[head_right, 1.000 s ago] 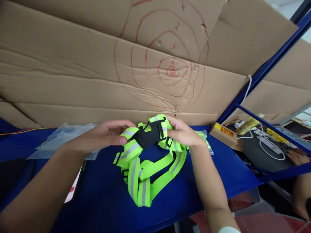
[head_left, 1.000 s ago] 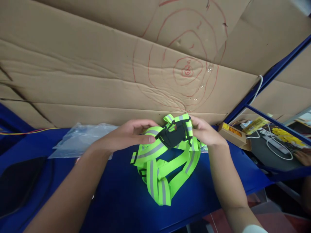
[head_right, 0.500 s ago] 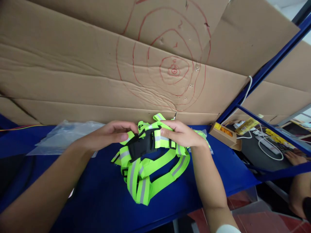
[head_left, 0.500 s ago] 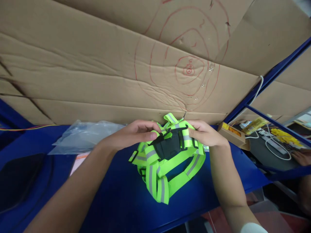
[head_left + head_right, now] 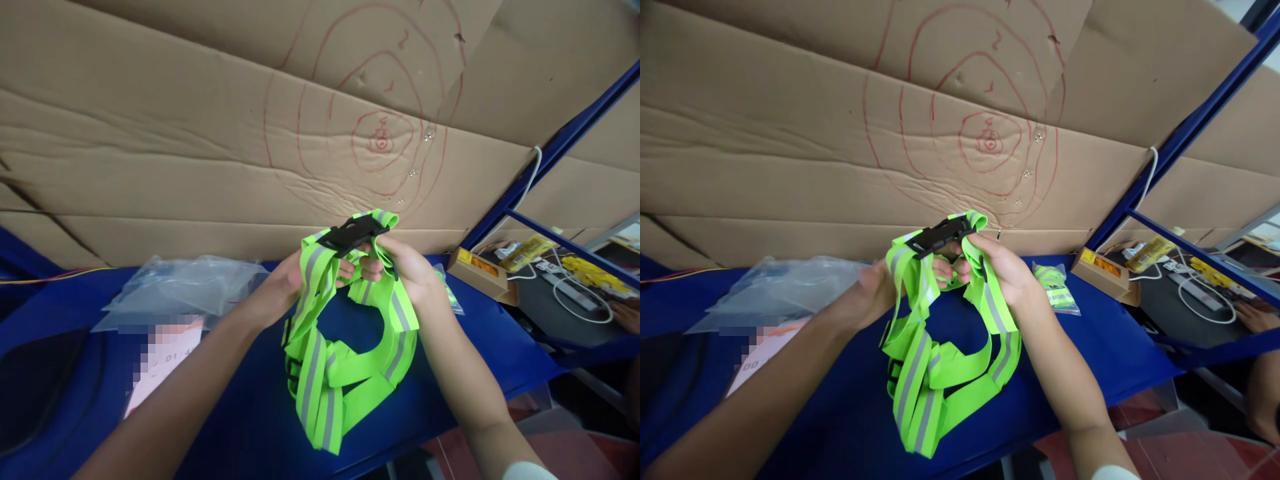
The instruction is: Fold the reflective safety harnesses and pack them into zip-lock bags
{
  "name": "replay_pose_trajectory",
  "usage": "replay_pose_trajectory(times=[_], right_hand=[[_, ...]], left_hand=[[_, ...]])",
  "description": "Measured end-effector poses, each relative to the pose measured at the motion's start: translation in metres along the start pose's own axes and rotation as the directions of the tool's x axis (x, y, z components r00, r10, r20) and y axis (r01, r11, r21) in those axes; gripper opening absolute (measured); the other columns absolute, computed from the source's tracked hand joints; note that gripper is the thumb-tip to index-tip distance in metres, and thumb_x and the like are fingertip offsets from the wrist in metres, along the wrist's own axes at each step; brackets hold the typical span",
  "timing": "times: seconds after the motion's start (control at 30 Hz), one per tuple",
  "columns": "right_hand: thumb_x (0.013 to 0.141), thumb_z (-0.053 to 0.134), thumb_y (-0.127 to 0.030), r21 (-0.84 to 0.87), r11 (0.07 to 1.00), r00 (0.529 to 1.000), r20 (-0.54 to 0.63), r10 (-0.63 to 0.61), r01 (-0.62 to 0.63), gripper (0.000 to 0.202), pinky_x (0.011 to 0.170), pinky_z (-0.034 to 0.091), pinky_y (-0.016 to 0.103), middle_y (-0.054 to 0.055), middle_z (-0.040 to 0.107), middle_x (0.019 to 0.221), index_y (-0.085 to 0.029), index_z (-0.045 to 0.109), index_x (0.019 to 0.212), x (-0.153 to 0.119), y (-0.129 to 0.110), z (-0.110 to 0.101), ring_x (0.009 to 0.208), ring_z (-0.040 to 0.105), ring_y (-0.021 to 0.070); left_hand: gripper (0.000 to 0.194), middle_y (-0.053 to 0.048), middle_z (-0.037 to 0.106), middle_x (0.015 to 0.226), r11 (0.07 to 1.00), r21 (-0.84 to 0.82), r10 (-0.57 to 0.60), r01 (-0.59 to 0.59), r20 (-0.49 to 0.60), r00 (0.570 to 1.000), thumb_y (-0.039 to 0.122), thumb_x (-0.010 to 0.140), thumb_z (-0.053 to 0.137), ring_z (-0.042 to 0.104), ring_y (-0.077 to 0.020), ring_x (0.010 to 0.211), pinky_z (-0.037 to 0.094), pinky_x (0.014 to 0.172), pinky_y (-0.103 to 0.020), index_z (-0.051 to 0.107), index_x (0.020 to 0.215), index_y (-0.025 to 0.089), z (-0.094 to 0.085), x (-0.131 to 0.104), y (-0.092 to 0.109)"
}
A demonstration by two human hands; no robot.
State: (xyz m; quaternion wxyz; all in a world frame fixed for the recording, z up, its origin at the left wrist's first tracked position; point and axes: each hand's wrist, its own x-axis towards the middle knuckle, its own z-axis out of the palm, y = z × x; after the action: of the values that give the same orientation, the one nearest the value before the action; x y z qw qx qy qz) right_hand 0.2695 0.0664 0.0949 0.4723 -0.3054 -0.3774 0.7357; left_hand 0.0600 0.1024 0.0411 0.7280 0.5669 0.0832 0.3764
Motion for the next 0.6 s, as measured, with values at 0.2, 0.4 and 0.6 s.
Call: replay_pose_trajectory(times=[0.2, 0.4, 0.6], right_hand=[[0.11, 0.042, -0.04, 0.224, 0.973, 0.999, -0.004, 0.048, -0.046, 0.036, 0.04, 0.031, 0.012, -0.004, 0.05, 0.067, -0.016, 0.056, 0.088, -0.001, -0.003, 0.014, 0.043, 0.03, 0.0032], [0.109, 0.04, -0.043, 0.165, 0.986, 0.997, 0.07, 0.011, -0.023, 0.036, 0.039, 0.028, 0.016, -0.003, 0.054, 0.076, -0.016, 0.06, 0.097, -0.001, 0.0, 0.016, 0.042, 0.019, 0.0028], [0.092, 0.066, -0.063, 0.011, 0.997, 0.936, 0.345, -0.069, 0.07, 0.047, 0.039, 0.023, 0.018, -0.007, 0.051, 0.071, -0.017, 0.061, 0.103, -0.007, 0.001, 0.009, 0.042, 0.019, 0.0019]], left_hand=[[0.063, 0.002, 0.064, 0.084, 0.987, 0.148, -0.048, 0.063, -0.1, 0.994, 0.034, 0.074, 0.092, 0.062, -0.0173, 0.079, 0.049, 0.077, -0.032, 0.064, 0.129, 0.026, 0.007, -0.005, 0.004], [0.028, -0.008, 0.076, 0.101, 0.989, 0.144, 0.0, 0.046, -0.309, 0.951, 0.03, 0.074, 0.079, 0.07, -0.0279, 0.101, 0.051, 0.091, -0.036, 0.076, 0.098, 0.016, 0.03, 0.0, 0.016], [0.015, -0.003, 0.074, 0.079, 0.993, 0.113, 0.071, -0.019, -0.48, 0.874, 0.027, 0.078, 0.069, 0.073, -0.0291, 0.091, 0.057, 0.09, -0.041, 0.07, 0.091, 0.019, 0.023, 0.0, 0.015]])
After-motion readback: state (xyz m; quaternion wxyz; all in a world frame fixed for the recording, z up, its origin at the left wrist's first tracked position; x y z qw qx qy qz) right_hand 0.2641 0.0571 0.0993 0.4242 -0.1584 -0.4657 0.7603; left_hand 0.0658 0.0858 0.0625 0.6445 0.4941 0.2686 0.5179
